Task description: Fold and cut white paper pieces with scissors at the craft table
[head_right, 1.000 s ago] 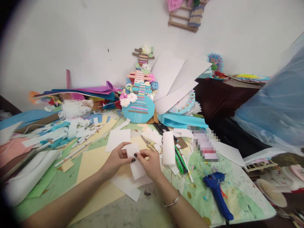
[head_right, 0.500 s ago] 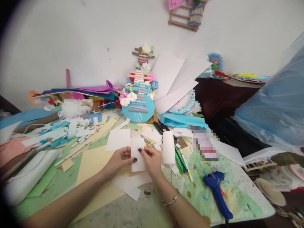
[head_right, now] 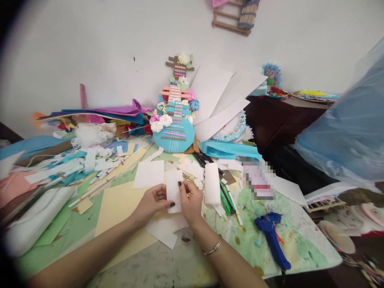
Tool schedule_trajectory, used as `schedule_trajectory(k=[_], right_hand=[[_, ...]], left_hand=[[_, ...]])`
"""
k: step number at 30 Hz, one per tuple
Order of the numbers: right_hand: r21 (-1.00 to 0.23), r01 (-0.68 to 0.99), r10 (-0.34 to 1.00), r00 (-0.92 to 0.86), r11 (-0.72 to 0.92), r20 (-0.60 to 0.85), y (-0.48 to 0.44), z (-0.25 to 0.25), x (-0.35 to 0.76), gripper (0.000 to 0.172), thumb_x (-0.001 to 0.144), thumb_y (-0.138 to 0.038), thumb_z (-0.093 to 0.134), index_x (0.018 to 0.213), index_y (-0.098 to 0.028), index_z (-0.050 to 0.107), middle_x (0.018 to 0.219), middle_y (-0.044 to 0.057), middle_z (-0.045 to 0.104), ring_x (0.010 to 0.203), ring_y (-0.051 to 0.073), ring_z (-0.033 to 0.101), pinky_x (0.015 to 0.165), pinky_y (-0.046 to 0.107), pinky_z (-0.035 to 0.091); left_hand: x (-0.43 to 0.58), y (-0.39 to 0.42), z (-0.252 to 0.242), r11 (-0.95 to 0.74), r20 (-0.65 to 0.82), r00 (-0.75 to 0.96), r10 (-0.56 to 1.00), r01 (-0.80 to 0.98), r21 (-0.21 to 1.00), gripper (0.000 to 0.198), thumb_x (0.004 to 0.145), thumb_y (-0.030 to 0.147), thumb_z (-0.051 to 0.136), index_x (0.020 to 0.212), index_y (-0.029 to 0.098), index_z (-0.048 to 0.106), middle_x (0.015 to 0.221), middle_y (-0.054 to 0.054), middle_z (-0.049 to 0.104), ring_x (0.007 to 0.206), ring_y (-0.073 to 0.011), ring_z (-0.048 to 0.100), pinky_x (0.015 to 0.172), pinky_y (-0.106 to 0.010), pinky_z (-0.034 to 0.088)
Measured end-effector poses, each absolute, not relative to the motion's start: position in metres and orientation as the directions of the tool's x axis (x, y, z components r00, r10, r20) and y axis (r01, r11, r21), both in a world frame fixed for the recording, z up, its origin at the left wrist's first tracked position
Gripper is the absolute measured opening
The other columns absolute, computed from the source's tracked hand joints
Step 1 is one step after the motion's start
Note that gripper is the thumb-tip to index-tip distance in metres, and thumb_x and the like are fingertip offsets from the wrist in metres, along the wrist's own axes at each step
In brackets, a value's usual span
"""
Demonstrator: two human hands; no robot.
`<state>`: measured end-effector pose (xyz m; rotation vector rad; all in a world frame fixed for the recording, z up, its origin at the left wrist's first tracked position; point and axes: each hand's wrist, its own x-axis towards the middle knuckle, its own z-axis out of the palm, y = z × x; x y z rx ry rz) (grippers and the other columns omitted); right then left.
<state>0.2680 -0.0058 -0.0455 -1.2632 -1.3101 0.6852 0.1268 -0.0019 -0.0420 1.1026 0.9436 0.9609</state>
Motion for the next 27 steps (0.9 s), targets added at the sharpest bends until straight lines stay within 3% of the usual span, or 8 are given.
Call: schedule_trajectory(k=[3, 7, 14, 18, 23, 27], right_hand=[[-0.937, 0.252, 0.926, 0.227, 0.243, 0.301, -0.0044, -0.0447, 0.2692, 0.024, 0.082, -0.036, 0.051, 0.078, -0.015, 0.062, 0.067, 0.002, 0.062, 0.058, 0.014, 0.053, 0.054, 0.024, 0.041], [-0.982, 0.095, 0.955, 0.237, 0.162, 0.180, 0.0001, -0.0456, 0.2709, 0.028, 0.080, -0.041, 0.053, 0.077, -0.014, 0.061, 0.064, 0.002, 0.061, 0.055, 0.013, 0.051, 0.050, 0.023, 0.040], [-0.994, 0.018, 0.961, 0.252, 0.110, 0.110, 0.0042, -0.0480, 0.2732, 0.029, 0.077, -0.042, 0.055, 0.071, -0.014, 0.060, 0.059, 0.001, 0.058, 0.050, 0.011, 0.046, 0.044, 0.021, 0.035], [-0.988, 0.060, 0.956, 0.250, 0.141, 0.151, 0.0024, -0.0473, 0.2720, 0.029, 0.079, -0.042, 0.052, 0.075, -0.014, 0.060, 0.063, 0.002, 0.060, 0.054, 0.013, 0.050, 0.048, 0.022, 0.038], [-0.952, 0.233, 0.930, 0.263, 0.197, 0.257, -0.0014, -0.0480, 0.2695, 0.027, 0.084, -0.038, 0.047, 0.077, -0.016, 0.060, 0.065, 0.001, 0.058, 0.057, 0.013, 0.048, 0.052, 0.023, 0.038], [-0.900, 0.362, 0.919, 0.213, 0.242, 0.332, -0.0045, -0.0478, 0.2695, 0.024, 0.087, -0.034, 0.043, 0.078, -0.018, 0.058, 0.063, 0.000, 0.055, 0.057, 0.013, 0.047, 0.053, 0.023, 0.036]], left_hand=[[0.1265, -0.0012, -0.0417, 0.195, -0.146, 0.297, 0.943, -0.140, 0.971, 0.031, 0.055, 0.016, 0.077, 0.078, 0.013, 0.056, 0.070, -0.002, 0.064, 0.065, -0.0131, 0.060, 0.063, -0.025, 0.048], [0.1265, -0.0012, -0.0410, 0.248, -0.196, 0.313, 0.929, -0.135, 0.959, 0.032, 0.057, 0.021, 0.076, 0.080, 0.013, 0.055, 0.072, -0.002, 0.062, 0.060, -0.0119, 0.058, 0.054, -0.023, 0.047], [0.1267, -0.0016, -0.0376, 0.284, -0.224, 0.328, 0.918, -0.147, 0.947, 0.034, 0.056, 0.024, 0.077, 0.081, 0.013, 0.057, 0.071, -0.001, 0.062, 0.059, -0.0110, 0.057, 0.054, -0.024, 0.048], [0.1285, -0.0018, -0.0409, 0.231, -0.188, 0.314, 0.931, -0.104, 0.967, 0.034, 0.053, 0.019, 0.078, 0.080, 0.013, 0.057, 0.070, -0.001, 0.063, 0.059, -0.0110, 0.058, 0.059, -0.024, 0.047], [0.1325, -0.0038, -0.0464, 0.158, -0.139, 0.324, 0.936, -0.033, 0.987, 0.028, 0.055, 0.015, 0.075, 0.076, 0.013, 0.056, 0.069, -0.001, 0.063, 0.063, -0.0134, 0.060, 0.062, -0.026, 0.047], [0.1336, -0.0066, -0.0447, 0.148, -0.133, 0.368, 0.920, -0.013, 0.989, 0.035, 0.055, 0.014, 0.074, 0.086, 0.013, 0.060, 0.079, -0.005, 0.067, 0.071, -0.0173, 0.062, 0.065, -0.028, 0.048]])
